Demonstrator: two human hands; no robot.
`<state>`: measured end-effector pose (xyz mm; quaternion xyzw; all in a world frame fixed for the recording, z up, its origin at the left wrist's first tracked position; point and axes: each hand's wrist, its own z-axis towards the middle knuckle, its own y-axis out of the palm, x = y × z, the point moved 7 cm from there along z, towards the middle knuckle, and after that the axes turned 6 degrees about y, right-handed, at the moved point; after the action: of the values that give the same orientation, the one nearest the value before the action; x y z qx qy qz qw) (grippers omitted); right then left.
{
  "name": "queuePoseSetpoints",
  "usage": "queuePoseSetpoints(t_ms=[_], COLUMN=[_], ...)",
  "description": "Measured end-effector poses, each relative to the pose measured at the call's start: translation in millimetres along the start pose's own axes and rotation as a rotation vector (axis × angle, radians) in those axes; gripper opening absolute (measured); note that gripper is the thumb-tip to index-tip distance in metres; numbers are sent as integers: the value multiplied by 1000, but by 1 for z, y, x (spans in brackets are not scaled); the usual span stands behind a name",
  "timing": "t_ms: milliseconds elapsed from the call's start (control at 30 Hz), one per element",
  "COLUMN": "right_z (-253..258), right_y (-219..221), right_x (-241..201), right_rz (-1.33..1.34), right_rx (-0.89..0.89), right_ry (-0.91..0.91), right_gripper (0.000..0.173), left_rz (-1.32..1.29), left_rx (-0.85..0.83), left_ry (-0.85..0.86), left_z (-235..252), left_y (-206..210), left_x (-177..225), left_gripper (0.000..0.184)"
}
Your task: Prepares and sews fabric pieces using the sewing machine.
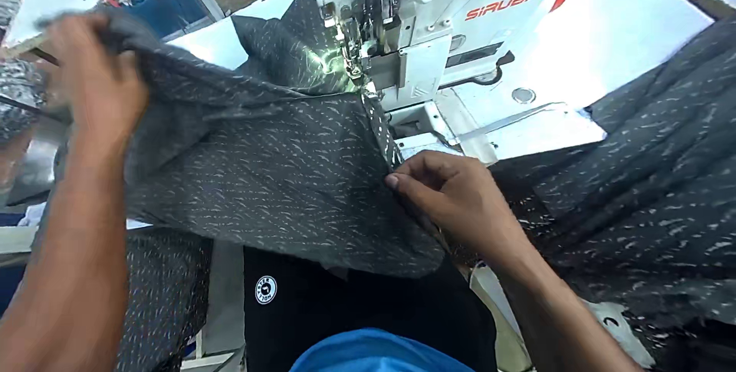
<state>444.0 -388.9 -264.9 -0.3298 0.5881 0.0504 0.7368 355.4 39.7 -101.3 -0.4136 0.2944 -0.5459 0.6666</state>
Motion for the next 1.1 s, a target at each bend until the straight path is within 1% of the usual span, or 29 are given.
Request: queuePoseSetpoints(t_ms=[33,67,100,133,167,200,233,267,300,333,400,467,533,567,600,633,700,767,833,867,900,1000,1067,1100], right_z=[1,0,-4,-9,-11,-12,-13,-13,-13,-11,4,28,56,67,77,85,99,98,79,68,60,59,65,67], right_y=[5,9,12,14,16,18,20,21,19,14,-5,-17,-12,-9,-9,-12,-25,-33,-34,-30,-23,7,16,15], right_x=[-1,-3,-3,-3,-3,-3,-4,-5,-8,-10,-21,-38,-54,-59,-62,-61,-52,-40,-38,-36,-33,-18,-15,-16], right_rz=[21,30,32,35,40,54,66,71,62,24,-118,-224,-250,-252,-236,-196,-110,-102,-84,-23,72,383,492,504], right_rx=[-32,-45,-49,-51,-58,-74,-99,-127,-150,-144,-4,105,109,85,70,64,90,213,290,290,248,5,-49,-41], right_ry=[15,24,37,43,39,26,9,-6,-22,-45,-114,-220,-355,-410,-440,-424,-280,-181,-182,-182,-152,33,113,124], right_gripper=[10,9,8,8,8,8,8,7,6,7,15,25,32,30,24,17,12,15,24,27,28,27,24,20], left_rz=[-11,-21,-57,-154,-294,-416,-498,-537,-558,-587,-693,-938,-1236,-1328,-1395,-1430,-1419,-1339,-1273,-1244,-1215,-1172,-1179,-1191], left_rx=[-11,-3,3,-28,-103,-212,-294,-314,-281,-210,-96,-79,-90,-90,-79,-55,11,71,121,138,150,174,191,204], left_ry=[46,80,105,103,77,47,34,26,12,-1,-74,-234,-400,-460,-510,-546,-574,-568,-536,-522,-513,-484,-480,-485], left_z=[15,21,15,-2,-25,-47,-65,-78,-86,-91,-98,-107,-115,-118,-119,-120,-120,-121,-118,-116,-116,-115,-112,-111], left_y=[-1,-4,-3,4,19,39,60,78,90,95,97,104,112,113,114,114,113,110,106,105,104,102,100,99], left_x=[24,57,95,135,173,206,230,246,255,259,257,253,255,258,261,262,261,258,255,253,252,254,257,257], left_gripper=[60,61,54,48,45,45,44,39,31,22,11,12,18,21,23,25,26,25,24,24,24,23,23,23])
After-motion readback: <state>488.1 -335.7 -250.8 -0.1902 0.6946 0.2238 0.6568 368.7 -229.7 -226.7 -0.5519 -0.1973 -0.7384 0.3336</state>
